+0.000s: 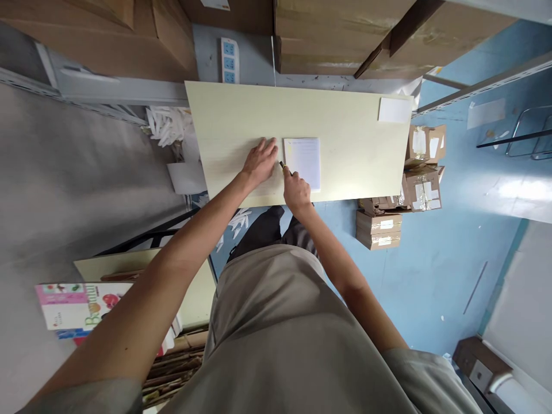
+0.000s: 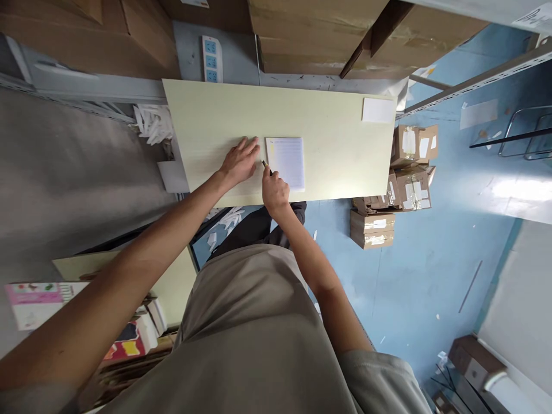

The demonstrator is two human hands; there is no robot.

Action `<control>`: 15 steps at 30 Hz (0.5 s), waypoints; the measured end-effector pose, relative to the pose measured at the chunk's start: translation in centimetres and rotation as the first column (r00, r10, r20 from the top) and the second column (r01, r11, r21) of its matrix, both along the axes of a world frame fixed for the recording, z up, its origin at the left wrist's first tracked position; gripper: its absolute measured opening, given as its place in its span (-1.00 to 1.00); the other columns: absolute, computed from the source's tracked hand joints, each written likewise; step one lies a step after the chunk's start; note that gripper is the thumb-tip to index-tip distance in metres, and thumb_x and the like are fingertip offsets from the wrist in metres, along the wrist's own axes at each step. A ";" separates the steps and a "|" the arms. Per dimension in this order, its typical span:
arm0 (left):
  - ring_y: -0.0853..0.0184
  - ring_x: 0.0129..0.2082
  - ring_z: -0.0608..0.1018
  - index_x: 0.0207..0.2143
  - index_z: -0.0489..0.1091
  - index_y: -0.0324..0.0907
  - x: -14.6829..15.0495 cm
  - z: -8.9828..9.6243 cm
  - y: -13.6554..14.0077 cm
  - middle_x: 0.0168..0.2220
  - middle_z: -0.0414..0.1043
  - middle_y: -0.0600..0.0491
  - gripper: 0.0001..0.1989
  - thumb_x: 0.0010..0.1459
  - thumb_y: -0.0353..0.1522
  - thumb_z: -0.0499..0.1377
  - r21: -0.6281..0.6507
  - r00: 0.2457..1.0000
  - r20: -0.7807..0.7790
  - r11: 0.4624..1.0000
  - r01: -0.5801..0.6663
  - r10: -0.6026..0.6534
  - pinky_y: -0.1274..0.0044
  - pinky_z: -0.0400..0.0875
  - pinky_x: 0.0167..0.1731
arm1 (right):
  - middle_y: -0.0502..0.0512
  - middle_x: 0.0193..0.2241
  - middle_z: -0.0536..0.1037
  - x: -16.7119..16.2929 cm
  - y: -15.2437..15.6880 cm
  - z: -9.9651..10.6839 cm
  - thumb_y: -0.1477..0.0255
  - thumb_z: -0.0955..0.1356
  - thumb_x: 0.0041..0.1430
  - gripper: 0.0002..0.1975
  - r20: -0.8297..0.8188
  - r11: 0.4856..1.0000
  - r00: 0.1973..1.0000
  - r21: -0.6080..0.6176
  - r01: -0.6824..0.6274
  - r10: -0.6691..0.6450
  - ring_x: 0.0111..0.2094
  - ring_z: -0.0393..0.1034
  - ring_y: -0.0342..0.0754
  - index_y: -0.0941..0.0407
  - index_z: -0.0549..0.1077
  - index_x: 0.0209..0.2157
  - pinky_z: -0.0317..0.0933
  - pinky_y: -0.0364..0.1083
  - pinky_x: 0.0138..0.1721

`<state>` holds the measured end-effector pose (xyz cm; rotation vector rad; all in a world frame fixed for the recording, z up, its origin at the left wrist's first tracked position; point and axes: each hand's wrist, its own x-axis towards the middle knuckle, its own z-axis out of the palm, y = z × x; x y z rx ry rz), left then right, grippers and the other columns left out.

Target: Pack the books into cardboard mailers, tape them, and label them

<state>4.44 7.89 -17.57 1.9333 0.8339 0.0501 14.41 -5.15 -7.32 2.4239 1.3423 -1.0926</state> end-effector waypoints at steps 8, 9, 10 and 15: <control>-0.27 0.71 0.00 0.62 0.19 -0.25 -0.2 -0.5 0.0 0.71 0.01 -0.30 -0.25 0.51 -0.16 0.12 0.191 0.965 -0.194 0.959 0.211 -0.174 -0.12 0.09 0.60 | 0.55 0.25 0.59 -1.0 -2.2 3.3 0.57 0.21 0.66 -0.39 0.019 0.978 0.991 -0.168 -0.127 0.132 0.20 0.68 0.17 0.18 0.22 0.62 0.58 0.04 0.18; -0.27 0.71 0.01 0.63 0.17 -0.25 -0.2 -0.5 0.0 0.71 0.00 -0.29 -0.25 0.52 -0.16 0.10 0.209 0.960 -0.211 0.951 0.228 -0.184 -0.12 0.10 0.59 | 0.55 0.24 0.60 -1.1 -2.5 3.5 0.58 0.21 0.65 -0.39 0.017 0.974 0.989 -0.179 -0.139 0.144 0.20 0.68 0.16 0.20 0.22 0.62 0.57 0.03 0.18; -0.27 0.71 0.01 0.64 0.16 -0.25 -0.2 -0.4 -0.1 0.71 0.00 -0.30 -0.25 0.52 -0.17 0.09 0.220 0.956 -0.223 0.946 0.237 -0.188 -0.12 0.11 0.59 | 0.55 0.23 0.61 -1.3 -2.8 3.7 0.60 0.21 0.64 -0.40 0.014 0.971 0.988 -0.187 -0.148 0.153 0.19 0.69 0.16 0.21 0.24 0.61 0.58 0.02 0.17; -0.28 0.66 0.11 0.60 0.22 -0.26 0.2 -0.6 0.0 0.68 0.05 -0.32 -0.30 0.54 -0.17 0.06 0.243 0.956 -0.236 0.942 0.232 -0.174 -0.13 0.17 0.57 | 0.54 0.17 0.68 -2.2 -4.1 4.1 0.69 0.23 0.58 -0.49 -0.018 0.960 0.984 -0.217 -0.178 0.178 0.19 0.71 0.16 0.25 0.47 0.42 0.59 -0.01 0.15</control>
